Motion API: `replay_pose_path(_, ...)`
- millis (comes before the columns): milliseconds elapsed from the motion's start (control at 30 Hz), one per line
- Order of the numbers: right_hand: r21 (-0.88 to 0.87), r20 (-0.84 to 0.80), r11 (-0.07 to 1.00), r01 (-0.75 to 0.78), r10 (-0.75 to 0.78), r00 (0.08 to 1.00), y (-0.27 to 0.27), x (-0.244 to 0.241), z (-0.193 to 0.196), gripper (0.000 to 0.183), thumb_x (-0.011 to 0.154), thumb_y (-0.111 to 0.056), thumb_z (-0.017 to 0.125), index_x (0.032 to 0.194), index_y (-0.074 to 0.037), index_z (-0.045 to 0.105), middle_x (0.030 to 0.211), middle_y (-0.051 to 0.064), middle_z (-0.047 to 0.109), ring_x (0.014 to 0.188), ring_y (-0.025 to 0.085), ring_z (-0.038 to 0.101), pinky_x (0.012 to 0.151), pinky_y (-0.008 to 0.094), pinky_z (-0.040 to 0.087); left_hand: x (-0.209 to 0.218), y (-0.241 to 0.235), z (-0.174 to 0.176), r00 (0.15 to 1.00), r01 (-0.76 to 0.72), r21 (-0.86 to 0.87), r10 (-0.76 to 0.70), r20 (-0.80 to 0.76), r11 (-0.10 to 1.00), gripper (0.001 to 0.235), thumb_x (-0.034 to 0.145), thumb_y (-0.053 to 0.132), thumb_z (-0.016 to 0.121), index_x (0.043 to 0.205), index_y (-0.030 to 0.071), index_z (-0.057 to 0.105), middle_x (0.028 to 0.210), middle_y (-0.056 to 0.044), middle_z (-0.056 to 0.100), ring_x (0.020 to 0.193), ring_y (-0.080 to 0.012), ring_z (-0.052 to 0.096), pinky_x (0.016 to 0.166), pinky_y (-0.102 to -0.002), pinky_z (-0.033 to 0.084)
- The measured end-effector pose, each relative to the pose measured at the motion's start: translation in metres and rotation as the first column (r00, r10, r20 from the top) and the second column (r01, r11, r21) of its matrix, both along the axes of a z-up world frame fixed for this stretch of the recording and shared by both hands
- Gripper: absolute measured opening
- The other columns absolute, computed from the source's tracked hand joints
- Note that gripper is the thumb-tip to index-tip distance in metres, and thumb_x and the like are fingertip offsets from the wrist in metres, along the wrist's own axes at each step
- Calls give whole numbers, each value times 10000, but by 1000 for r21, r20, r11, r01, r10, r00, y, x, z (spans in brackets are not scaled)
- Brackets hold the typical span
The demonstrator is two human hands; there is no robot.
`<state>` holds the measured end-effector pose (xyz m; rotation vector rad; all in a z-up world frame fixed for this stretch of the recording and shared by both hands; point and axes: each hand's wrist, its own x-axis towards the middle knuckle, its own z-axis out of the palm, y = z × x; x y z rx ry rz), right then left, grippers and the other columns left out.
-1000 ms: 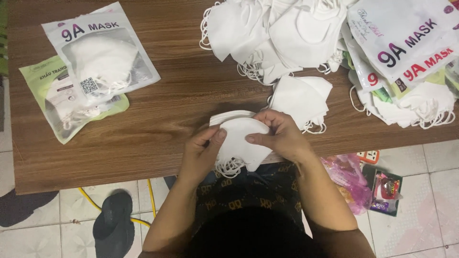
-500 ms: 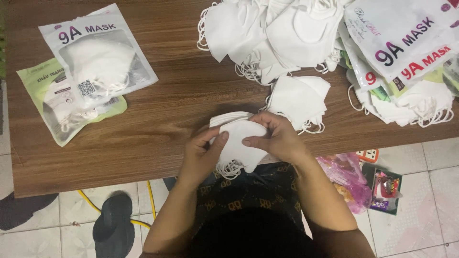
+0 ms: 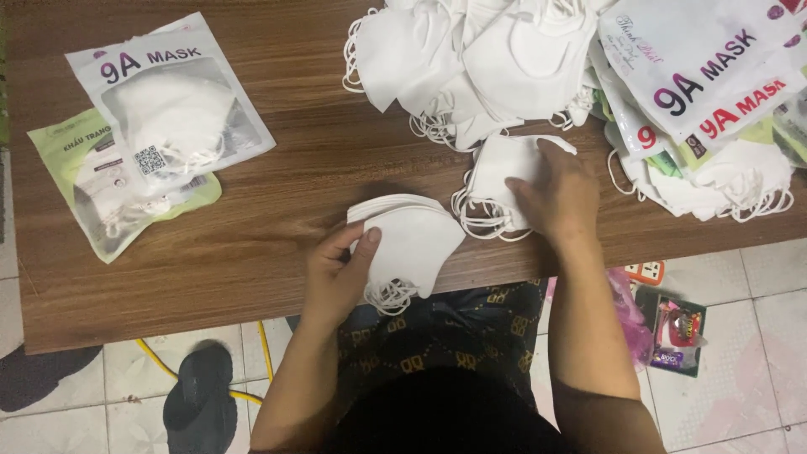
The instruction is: Folding and stacking face masks on a table in preparation for packaging.
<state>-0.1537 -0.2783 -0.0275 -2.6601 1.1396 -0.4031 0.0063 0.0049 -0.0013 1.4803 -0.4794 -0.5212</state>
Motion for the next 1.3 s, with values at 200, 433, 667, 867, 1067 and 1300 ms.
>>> replay_pose_path(200, 15, -48, 998, 68, -67, 997, 6, 6, 12, 720, 735, -364, 889, 1373, -120, 661, 1188, 192, 673, 1112, 420, 588, 929, 525, 391, -1, 2, -6, 1000, -8, 4, 8, -27, 1000, 172, 991, 117, 672, 1095, 28, 775, 995, -174, 774, 988, -238, 697, 902, -431, 570)
replay_pose_path(433, -153, 16, 988, -11, 13, 1000, 1, -2, -5, 533, 735, -390, 928, 1167, -131, 755, 989, 96, 666, 970, 338, 598, 838, 435, 423, -2, 1, -8, 1000, 1, -9, -1, -14, 1000, 175, 987, 127, 683, 1095, 20, 770, 1031, -186, 773, 1038, -270, 694, 932, -456, 555)
replay_pose_path(667, 29, 152, 1000, 1, -6, 988, -30, -6, -34, 244, 879, -341, 861, 1037, -179, 771, 905, 79, 703, 942, 337, 649, 902, 415, 453, -3, 3, -10, 1000, 0, 2, 0, -12, 1000, 172, 979, 117, 688, 1100, 26, 771, 1062, -181, 774, 1073, -272, 686, 952, -453, 550)
replay_pose_path(867, 90, 463, 993, -80, 30, 886, -19, -15, 1, 106, 972, -133, 823, 1034, -125, 736, 985, 94, 709, 1007, 325, 689, 943, 425, 486, 2, 8, -27, 999, -7, 24, 8, -31, 1000, 183, 987, 118, 679, 1113, 21, 770, 1077, -194, 772, 1079, -281, 683, 959, -468, 547)
replay_pose_path(1067, 293, 736, 935, -202, -85, 672, -12, -37, 24, 112, 1036, -78, 722, 1098, -13, 655, 873, 88, 598, 870, 189, 619, 851, 349, 516, 7, 2, -22, 998, -51, 51, 52, -20, 997, 212, 981, 170, 701, 1104, 11, 768, 1046, -219, 767, 1077, -319, 686, 951, -483, 540)
replay_pose_path(1300, 647, 577, 696, -312, -179, 797, 59, -2, 50, 154, 903, -104, 756, 1052, -93, 721, 764, 70, 682, 677, 138, 619, 625, 267, 522, 8, -3, -33, 998, -46, 148, 52, -32, 988, 252, 981, 231, 725, 1130, 35, 777, 1107, -214, 757, 1182, -341, 638, 1007, -495, 519)
